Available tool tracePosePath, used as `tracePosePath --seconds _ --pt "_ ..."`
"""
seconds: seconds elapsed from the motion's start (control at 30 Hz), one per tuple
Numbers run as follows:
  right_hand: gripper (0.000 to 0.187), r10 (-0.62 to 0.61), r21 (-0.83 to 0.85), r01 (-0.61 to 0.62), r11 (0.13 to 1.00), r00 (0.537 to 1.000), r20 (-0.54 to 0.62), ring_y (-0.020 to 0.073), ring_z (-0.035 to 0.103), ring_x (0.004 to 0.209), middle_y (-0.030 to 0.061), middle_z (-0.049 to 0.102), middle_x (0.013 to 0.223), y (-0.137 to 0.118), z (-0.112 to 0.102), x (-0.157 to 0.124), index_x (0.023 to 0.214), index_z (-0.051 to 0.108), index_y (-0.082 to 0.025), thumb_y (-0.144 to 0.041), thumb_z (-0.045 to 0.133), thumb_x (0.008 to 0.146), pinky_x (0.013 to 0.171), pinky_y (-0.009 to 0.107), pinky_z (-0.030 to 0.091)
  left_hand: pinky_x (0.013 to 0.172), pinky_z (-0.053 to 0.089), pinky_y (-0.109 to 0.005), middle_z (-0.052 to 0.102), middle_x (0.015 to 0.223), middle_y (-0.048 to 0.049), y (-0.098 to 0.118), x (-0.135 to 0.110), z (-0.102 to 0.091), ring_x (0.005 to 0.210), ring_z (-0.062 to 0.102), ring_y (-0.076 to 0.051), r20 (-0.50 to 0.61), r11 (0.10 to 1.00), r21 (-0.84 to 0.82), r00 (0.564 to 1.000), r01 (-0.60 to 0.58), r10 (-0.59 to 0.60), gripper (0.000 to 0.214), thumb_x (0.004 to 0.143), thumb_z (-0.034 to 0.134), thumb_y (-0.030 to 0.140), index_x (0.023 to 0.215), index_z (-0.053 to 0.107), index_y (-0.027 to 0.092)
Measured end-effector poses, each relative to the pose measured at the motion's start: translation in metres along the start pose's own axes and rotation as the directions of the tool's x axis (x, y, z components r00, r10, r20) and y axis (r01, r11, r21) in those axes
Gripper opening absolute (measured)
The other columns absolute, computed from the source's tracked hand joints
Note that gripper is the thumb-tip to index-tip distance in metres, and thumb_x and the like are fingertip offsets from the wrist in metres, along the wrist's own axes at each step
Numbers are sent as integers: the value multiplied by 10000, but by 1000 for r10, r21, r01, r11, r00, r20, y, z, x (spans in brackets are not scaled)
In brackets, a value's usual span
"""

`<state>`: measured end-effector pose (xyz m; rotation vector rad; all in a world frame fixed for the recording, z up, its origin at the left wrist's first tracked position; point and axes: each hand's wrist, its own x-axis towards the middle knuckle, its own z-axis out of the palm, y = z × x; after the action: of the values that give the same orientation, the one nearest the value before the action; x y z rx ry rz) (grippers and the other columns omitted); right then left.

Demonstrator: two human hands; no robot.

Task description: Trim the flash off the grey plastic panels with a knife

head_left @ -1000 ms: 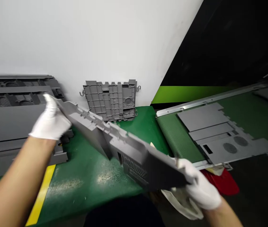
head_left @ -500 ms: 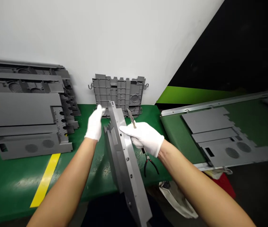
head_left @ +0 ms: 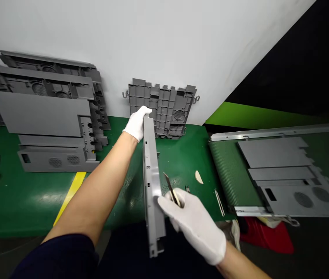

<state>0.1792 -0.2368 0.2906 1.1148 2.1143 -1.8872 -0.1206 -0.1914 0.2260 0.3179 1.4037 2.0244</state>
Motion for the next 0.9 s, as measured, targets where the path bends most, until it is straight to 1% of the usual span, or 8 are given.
tracePosePath --seconds 0.13,0.23,0.37,0.47,0.57,0.63,0.73,0.9 --pt "468 117 176 -134 975 988 103 103 387 535 -77 396 614 5 13 -1 767 441 -236 -642 660 844 479 242 337 446 332 -295 430 532 46 -7 0 4 432 412 -115 -123 992 -63 986 105 -112 295 725 712 282 632 439 221" --pt "474 140 271 -188 944 972 187 103 399 495 -77 422 596 10 13 4 794 453 -238 -666 651 846 439 239 348 500 383 -323 429 542 44 -12 -3 3 449 411 -125 -108 997 -45 991 69 -73 300 735 702 313 643 430 227" --pt "394 112 230 -178 957 955 273 97 420 563 -68 458 677 10 3 3 858 525 -222 -543 750 814 508 231 396 590 461 -356 436 560 41 -15 -6 -3 491 457 -144 -52 1000 -16 998 22 -23 301 751 694 350 674 429 230" --pt "350 82 60 -103 993 956 282 123 492 640 -39 525 731 6 -11 -7 887 584 -211 -539 701 862 592 255 443 603 484 -347 450 567 39 -12 -8 -7 526 487 -150 -29 999 -31 1000 8 -9 302 747 712 355 690 446 226" --pt "354 1 -236 -4 972 1000 -13 178 589 754 14 632 842 12 -26 -24 1050 643 -243 -570 534 969 699 303 505 640 503 -346 457 580 32 -9 -11 -10 581 527 -160 -27 1000 -25 1000 -2 1 302 770 708 336 684 442 221" --pt "398 -124 -393 55 918 981 -152 213 627 776 48 678 894 20 -31 -38 1139 656 -282 -600 470 986 707 332 529 673 499 -340 471 611 26 -7 -13 -11 614 538 -156 -17 1000 7 1000 -26 26 305 788 707 308 681 437 216" --pt "392 -262 -560 193 806 964 -45 221 621 681 47 680 784 24 -33 -49 986 695 -307 -614 451 983 635 333 521 697 479 -324 506 691 22 -6 -18 -12 632 528 -131 39 997 59 998 -59 57 325 787 744 264 712 433 207" --pt "447 -203 -723 238 648 970 137 149 459 476 -4 551 562 3 -27 -36 721 589 -265 -558 422 1014 477 264 370 736 474 -319 516 756 15 -7 -22 -15 668 526 -127 98 995 50 992 -90 85 311 807 735 246 741 434 196"
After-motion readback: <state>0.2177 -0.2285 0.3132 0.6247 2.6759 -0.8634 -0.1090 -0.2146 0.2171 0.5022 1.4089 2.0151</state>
